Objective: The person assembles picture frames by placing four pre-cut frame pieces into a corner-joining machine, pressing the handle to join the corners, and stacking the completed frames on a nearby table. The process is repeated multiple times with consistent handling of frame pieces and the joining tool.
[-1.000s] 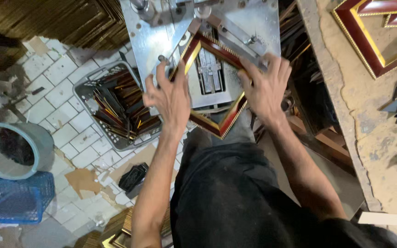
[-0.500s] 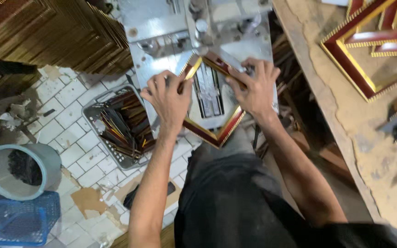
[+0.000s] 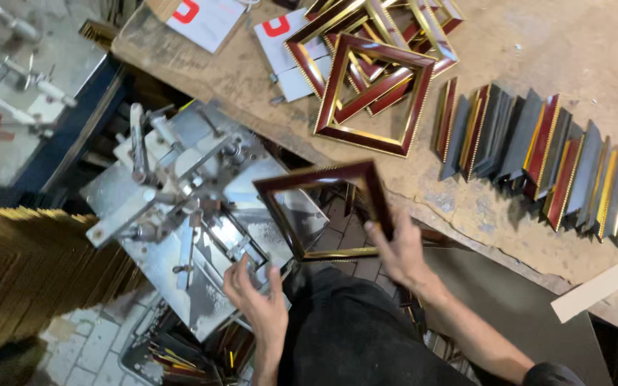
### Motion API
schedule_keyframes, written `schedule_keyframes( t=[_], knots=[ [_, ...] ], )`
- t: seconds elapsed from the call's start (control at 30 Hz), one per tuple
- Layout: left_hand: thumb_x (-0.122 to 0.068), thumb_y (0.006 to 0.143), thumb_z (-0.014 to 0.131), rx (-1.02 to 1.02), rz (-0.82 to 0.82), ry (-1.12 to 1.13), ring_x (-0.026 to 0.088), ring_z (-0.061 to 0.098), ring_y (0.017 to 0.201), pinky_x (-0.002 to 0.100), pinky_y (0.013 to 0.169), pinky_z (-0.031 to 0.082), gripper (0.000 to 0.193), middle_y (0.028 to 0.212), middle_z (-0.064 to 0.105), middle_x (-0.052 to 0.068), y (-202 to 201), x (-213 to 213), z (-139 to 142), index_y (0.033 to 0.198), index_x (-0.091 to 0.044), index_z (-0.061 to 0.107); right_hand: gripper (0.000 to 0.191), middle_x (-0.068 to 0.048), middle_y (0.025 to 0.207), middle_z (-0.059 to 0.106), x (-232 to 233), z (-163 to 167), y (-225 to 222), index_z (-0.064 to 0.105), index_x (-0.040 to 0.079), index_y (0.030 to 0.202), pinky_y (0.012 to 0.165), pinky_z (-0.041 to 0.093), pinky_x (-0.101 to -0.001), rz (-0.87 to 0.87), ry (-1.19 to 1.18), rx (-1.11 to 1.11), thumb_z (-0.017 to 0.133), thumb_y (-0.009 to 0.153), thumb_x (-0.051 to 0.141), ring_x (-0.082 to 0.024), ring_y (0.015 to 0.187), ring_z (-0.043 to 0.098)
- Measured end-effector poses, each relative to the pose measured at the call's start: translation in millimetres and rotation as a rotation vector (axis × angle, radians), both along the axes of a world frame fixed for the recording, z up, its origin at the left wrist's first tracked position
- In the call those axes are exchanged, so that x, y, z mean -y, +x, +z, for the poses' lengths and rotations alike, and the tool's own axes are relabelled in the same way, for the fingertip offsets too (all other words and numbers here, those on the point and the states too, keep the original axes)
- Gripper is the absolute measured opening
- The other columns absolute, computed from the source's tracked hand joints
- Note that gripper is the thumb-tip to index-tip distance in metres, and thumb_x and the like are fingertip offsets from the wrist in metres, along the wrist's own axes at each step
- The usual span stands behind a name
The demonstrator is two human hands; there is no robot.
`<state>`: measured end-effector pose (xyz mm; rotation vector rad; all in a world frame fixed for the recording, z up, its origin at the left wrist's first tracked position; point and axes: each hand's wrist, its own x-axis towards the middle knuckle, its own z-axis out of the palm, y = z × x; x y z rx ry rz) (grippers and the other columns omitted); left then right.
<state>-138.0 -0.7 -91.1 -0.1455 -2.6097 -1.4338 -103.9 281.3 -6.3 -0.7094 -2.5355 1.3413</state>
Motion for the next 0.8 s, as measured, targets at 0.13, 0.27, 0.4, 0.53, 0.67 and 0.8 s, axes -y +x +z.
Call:
schedule_keyframes(
  t=[0.13, 0.27, 0.4, 0.53, 0.67, 0.8],
  knots=[
    [-0.032, 0.098, 0.069, -0.071, 0.082, -0.298, 0.033, 0.037, 0.128, 0.054, 0.111, 0.036, 0.059, 0.133, 0.033, 0.02, -22, 37, -14, 0.143, 0.001, 0.05, 0.033, -0.014, 0.091, 0.069, -108, 33, -79, 0.052, -0.003, 0.126, 0.069, 0.055, -0.0363, -0.209, 0.095, -0.253, 0.063, 0.106, 0.02, -0.02, 0.08, 0.067],
    [-0.031, 0.101, 0.07, -0.062, 0.057, -0.444, 0.038, 0.038, 0.126, 0.053, 0.108, 0.039, 0.058, 0.132, 0.033, 0.022, -24, 52, -30, 0.143, 0.005, 0.052, 0.064, -0.029, 0.139, 0.055, -173, 8, -95, 0.046, -0.004, 0.149, 0.099, 0.039, -0.0526, -0.248, 0.667, 0.102, 0.06, 0.109, 0.045, -0.041, 0.125, 0.051],
    [-0.031, 0.103, 0.071, -0.1, 0.108, -0.489, 0.037, 0.048, 0.12, 0.049, 0.101, 0.043, 0.045, 0.126, 0.041, 0.019, -23, 51, -39, 0.135, -0.002, 0.057, 0.082, -0.032, 0.14, 0.054, -177, -39, -74, 0.045, -0.01, 0.141, 0.095, 0.036, -0.0518, -0.304, 1.14, 0.196, 0.067, 0.089, 0.05, -0.042, 0.127, 0.049],
    [-0.031, 0.097, 0.075, -0.2, 0.138, -0.632, 0.038, 0.051, 0.118, 0.052, 0.1, 0.041, 0.041, 0.122, 0.047, 0.017, -26, 47, -37, 0.129, -0.007, 0.064, 0.059, -0.019, 0.116, 0.066, -184, -63, -73, 0.048, -0.002, 0.15, 0.091, 0.045, -0.0523, -0.237, 1.018, 0.392, 0.066, 0.098, 0.02, -0.037, 0.115, 0.057],
    [-0.032, 0.098, 0.073, -0.216, 0.142, -0.628, 0.037, 0.051, 0.118, 0.052, 0.1, 0.042, 0.039, 0.121, 0.048, 0.016, -28, 47, -35, 0.127, -0.008, 0.065, 0.042, -0.019, 0.107, 0.066, -198, -54, -85, 0.054, -0.004, 0.131, 0.081, 0.055, -0.0446, -0.338, 1.001, 0.281, 0.065, 0.094, 0.011, -0.037, 0.107, 0.059],
    [-0.033, 0.098, 0.071, -0.205, 0.155, -0.592, 0.034, 0.05, 0.112, 0.051, 0.096, 0.042, 0.039, 0.119, 0.047, 0.015, -29, 51, -42, 0.126, -0.006, 0.066, 0.044, -0.023, 0.102, 0.063, -192, -32, -79, 0.056, -0.005, 0.13, 0.064, 0.053, -0.0502, -0.419, 0.952, 0.225, 0.072, 0.097, 0.019, -0.041, 0.089, 0.061]
  ],
)
